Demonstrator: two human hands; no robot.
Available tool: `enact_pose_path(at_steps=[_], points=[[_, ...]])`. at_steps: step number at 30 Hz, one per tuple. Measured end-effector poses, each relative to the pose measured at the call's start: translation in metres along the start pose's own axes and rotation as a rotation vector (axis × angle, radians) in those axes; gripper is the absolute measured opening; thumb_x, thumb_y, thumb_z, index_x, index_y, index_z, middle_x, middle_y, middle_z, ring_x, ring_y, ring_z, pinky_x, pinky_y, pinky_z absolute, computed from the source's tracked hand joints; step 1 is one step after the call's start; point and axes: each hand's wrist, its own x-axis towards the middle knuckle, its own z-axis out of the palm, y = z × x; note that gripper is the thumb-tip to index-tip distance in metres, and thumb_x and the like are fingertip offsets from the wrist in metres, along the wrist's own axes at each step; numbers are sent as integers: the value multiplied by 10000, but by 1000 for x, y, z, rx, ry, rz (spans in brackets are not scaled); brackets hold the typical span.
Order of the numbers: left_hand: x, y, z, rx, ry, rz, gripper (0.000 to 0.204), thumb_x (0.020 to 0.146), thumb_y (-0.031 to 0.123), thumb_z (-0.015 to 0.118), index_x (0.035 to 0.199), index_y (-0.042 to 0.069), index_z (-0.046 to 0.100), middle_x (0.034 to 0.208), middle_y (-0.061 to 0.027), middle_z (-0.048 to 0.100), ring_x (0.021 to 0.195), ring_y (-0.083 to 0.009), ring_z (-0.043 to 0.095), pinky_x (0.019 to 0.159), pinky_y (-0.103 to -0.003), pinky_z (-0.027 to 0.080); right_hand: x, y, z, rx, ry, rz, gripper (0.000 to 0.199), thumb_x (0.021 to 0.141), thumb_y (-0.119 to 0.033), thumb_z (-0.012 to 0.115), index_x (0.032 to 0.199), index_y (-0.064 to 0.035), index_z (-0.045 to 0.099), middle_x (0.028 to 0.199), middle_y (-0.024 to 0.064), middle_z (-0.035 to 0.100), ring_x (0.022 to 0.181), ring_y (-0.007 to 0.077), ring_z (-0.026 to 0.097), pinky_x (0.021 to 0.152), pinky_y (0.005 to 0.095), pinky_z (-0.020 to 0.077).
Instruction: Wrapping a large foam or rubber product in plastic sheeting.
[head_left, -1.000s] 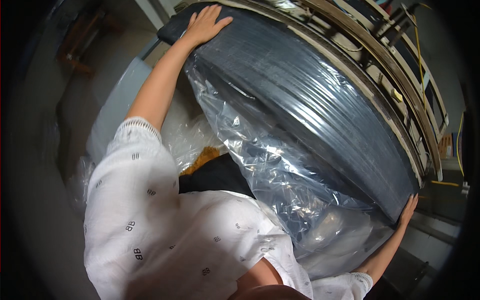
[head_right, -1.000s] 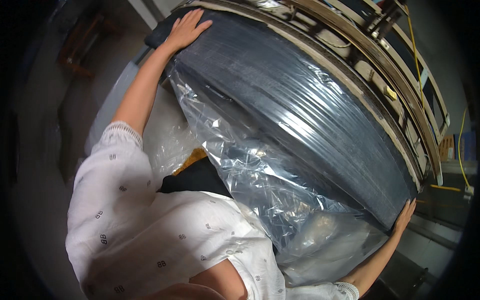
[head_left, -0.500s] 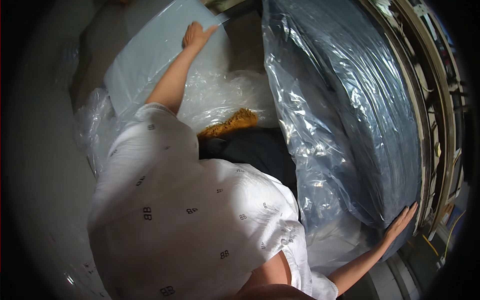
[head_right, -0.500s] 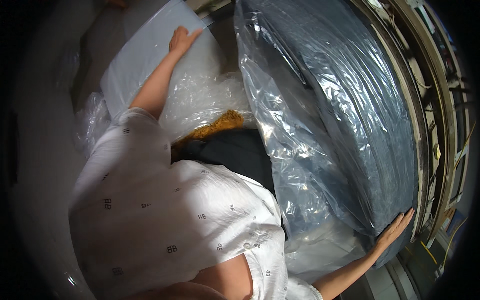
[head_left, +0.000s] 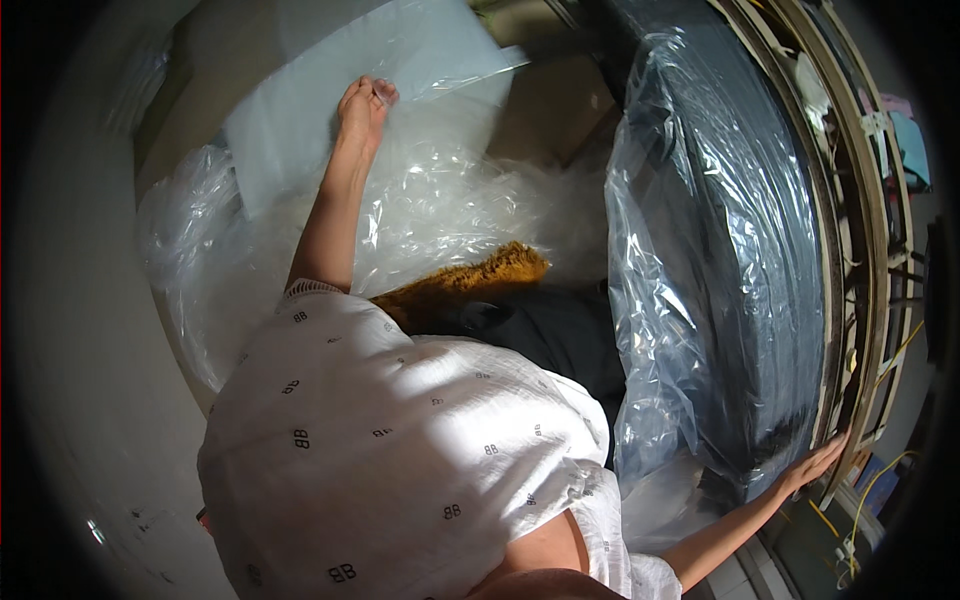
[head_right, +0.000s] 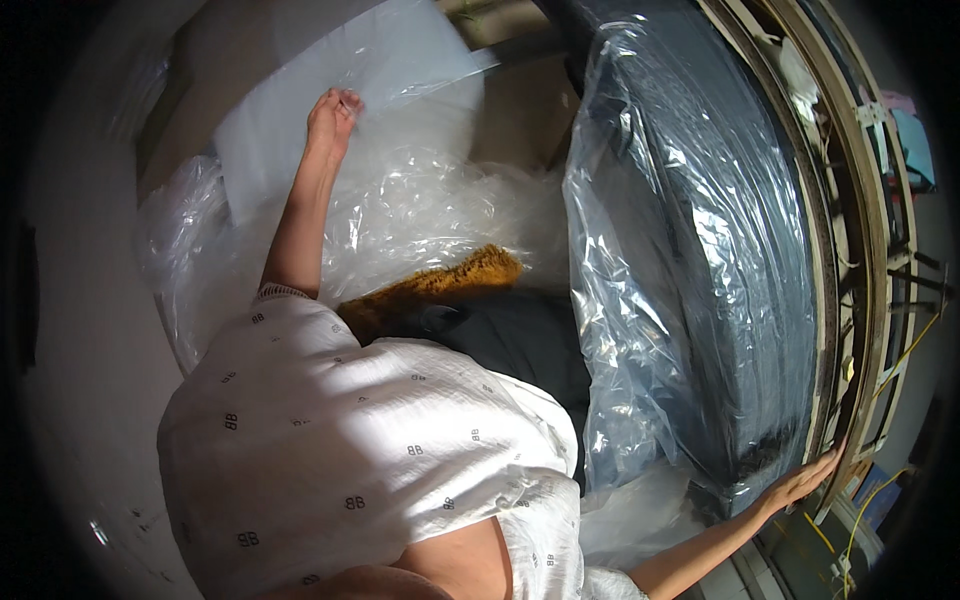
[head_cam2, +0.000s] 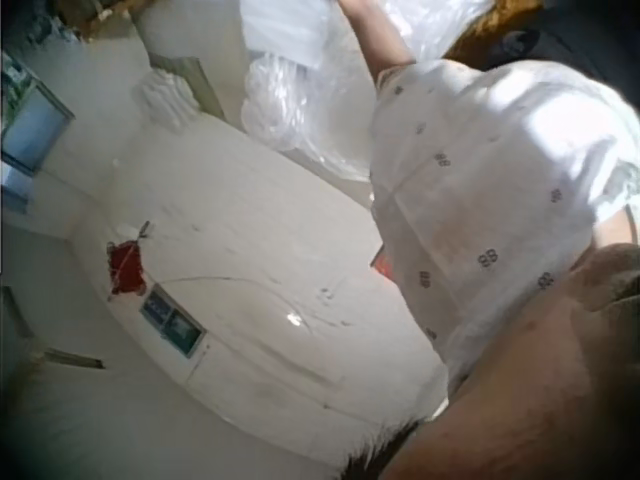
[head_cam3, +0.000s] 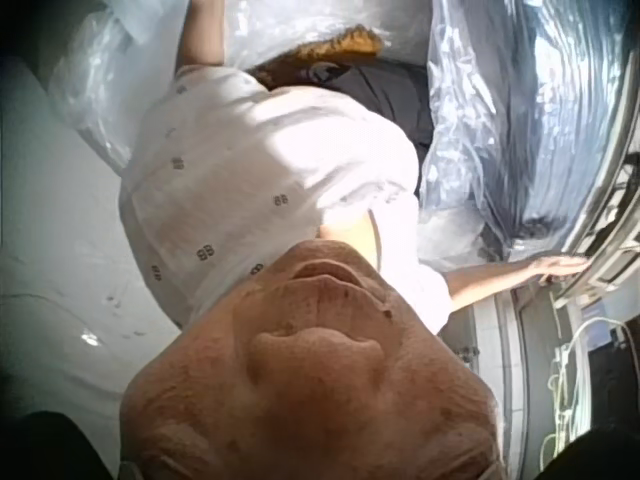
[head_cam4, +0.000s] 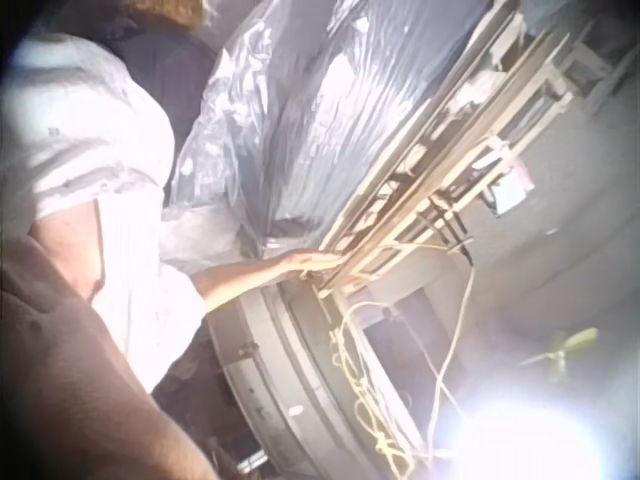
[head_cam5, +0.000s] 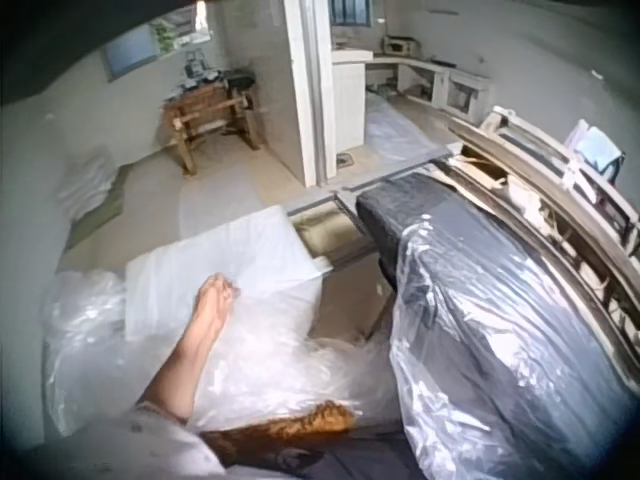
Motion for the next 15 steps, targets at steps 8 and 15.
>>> enact_pose_path(at_steps=[8, 15], points=[[-165, 39, 86, 73, -440, -215, 142, 866, 163, 482, 992, 113, 523, 708, 45, 439, 556, -47, 396, 436, -173, 299, 78, -292, 169, 1021, -640, 376, 584, 922, -434, 375, 1304, 7, 387, 1320, 161, 419, 1211, 261, 416, 1006, 388, 318], [-303, 54, 137, -237, -1709, -473, 208, 841, 75, 578, 995, 58, 438, 870, 4, 442, 739, -61, 465, 629, -218, 430, 60, -400, 259, 1159, -1277, 503, 518, 878, -300, 543, 1270, 17, 428, 1146, 91, 537, 956, 155, 539, 820, 298, 443]])
